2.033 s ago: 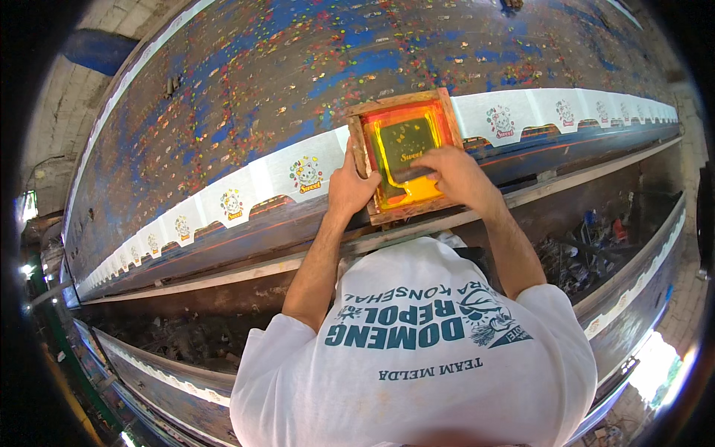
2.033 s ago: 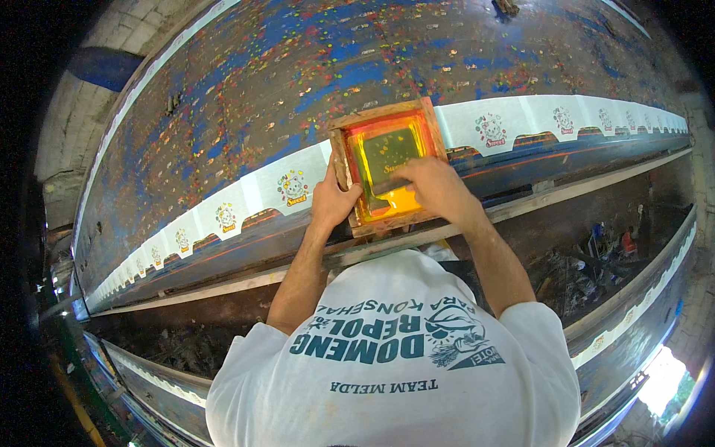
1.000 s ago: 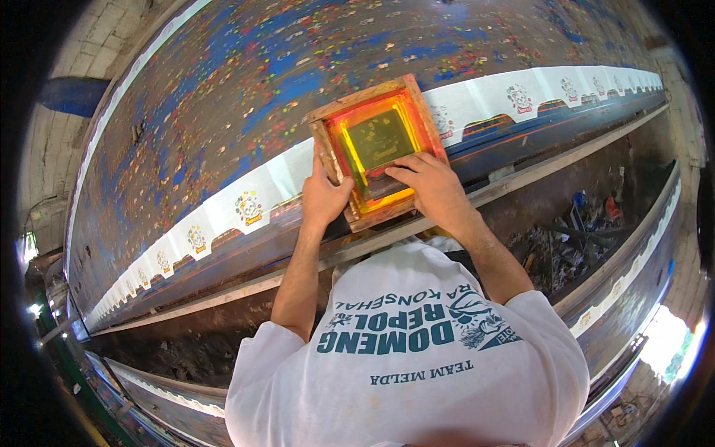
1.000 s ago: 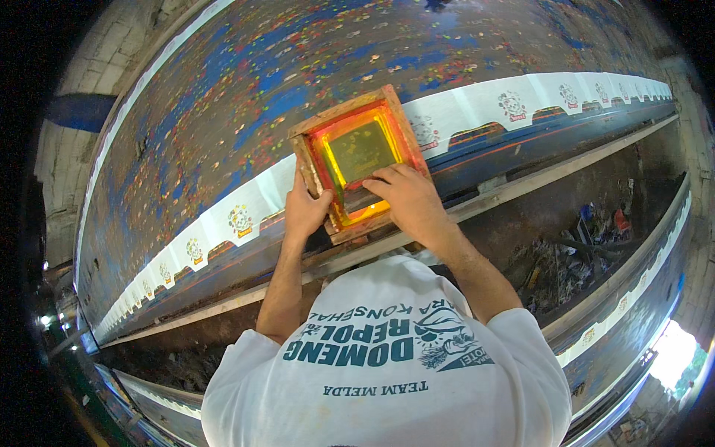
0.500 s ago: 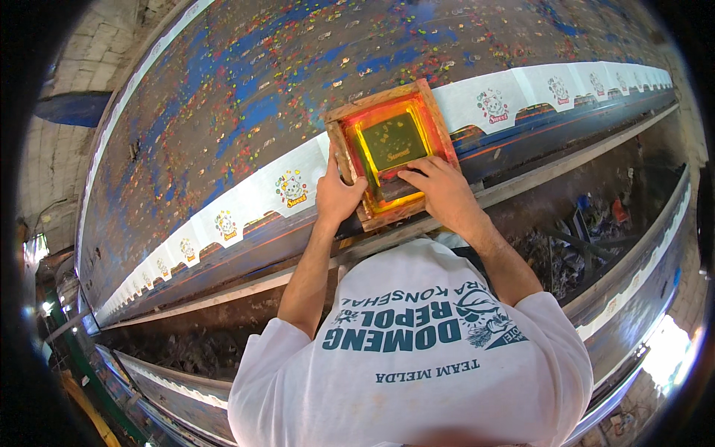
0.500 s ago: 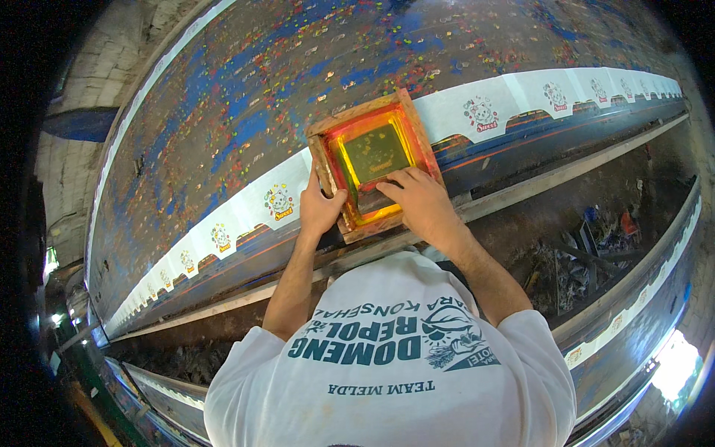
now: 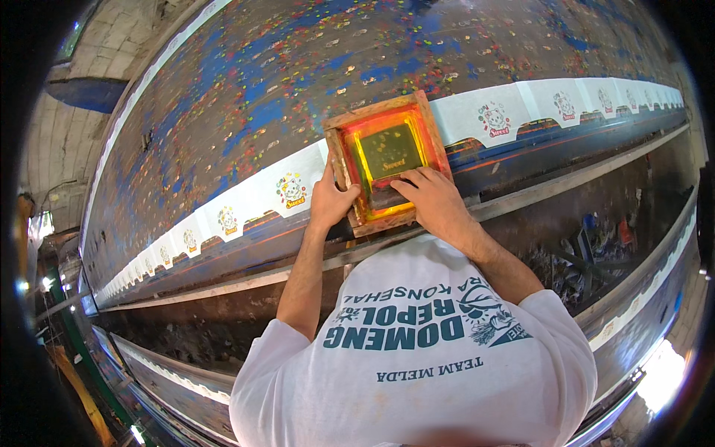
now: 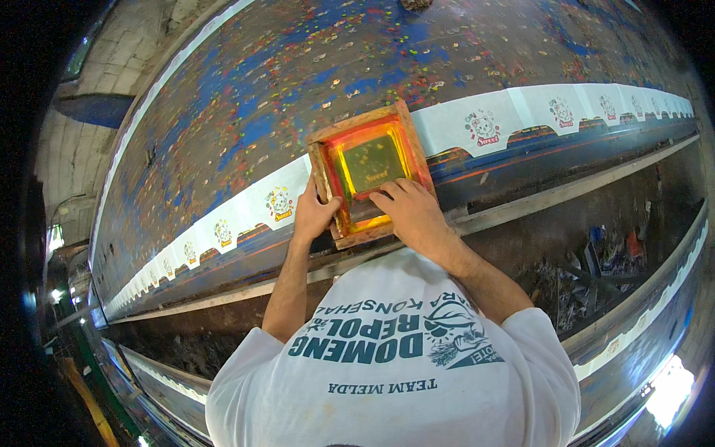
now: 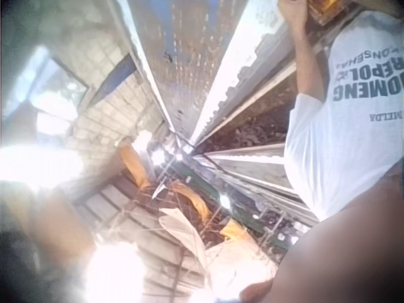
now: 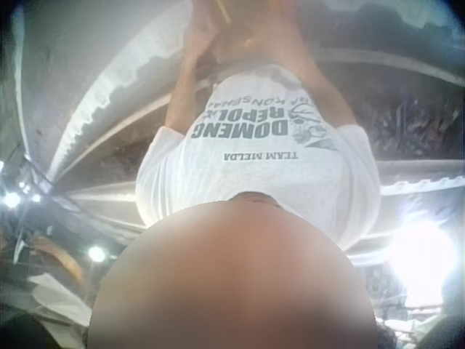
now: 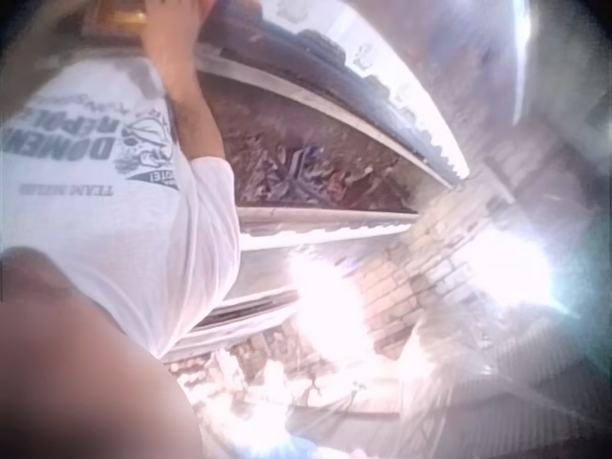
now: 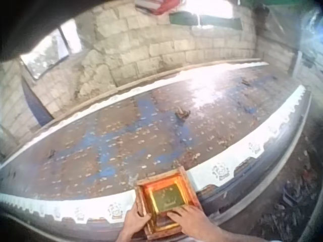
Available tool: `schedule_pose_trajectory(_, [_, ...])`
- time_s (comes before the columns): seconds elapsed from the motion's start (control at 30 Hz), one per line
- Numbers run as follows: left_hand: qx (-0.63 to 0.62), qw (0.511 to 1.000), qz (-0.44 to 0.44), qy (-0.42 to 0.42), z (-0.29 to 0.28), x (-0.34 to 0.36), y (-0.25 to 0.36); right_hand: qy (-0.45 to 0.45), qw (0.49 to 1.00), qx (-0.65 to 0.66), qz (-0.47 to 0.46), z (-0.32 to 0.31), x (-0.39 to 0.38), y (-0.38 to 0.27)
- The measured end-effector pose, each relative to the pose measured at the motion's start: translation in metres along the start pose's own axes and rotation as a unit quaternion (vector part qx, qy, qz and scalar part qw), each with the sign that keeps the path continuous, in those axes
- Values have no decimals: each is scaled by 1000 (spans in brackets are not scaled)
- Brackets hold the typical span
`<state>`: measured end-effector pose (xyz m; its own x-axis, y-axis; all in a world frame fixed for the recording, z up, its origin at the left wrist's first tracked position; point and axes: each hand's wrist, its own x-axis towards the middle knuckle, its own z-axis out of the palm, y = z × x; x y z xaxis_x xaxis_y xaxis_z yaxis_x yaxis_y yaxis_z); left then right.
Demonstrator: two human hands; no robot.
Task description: The person holds a wooden screen printing frame over a long conveyor belt and uses a squeegee to push green ink across the mesh. The person repeatedly wipes the squeegee and repositions the frame while moving along the belt, depositing ink onto the moving surface below.
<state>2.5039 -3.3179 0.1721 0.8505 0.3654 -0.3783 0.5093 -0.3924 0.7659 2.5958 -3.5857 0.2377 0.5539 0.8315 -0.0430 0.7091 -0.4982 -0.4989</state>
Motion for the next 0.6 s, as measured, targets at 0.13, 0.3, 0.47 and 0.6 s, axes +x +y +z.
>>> schedule_pose_trajectory(0.13, [43, 999, -10, -14, -5, -2, 9, 35, 998, 43, -17, 0, 5, 9])
schedule_pose_trajectory(0.3, [55, 998, 9, -25, -7, -3, 8, 80, 995, 55, -39, 2, 43, 27])
schedule_pose_trajectory(0.47, [69, 997, 35, -21, -8, -1, 3, 82, 996, 13, -31, 7, 102, 33])
schedule_pose_trajectory(0.6, [-16, 996, 8, -83, -15, -4, 1, 55, 997, -8, -55, 1, 123, 29])
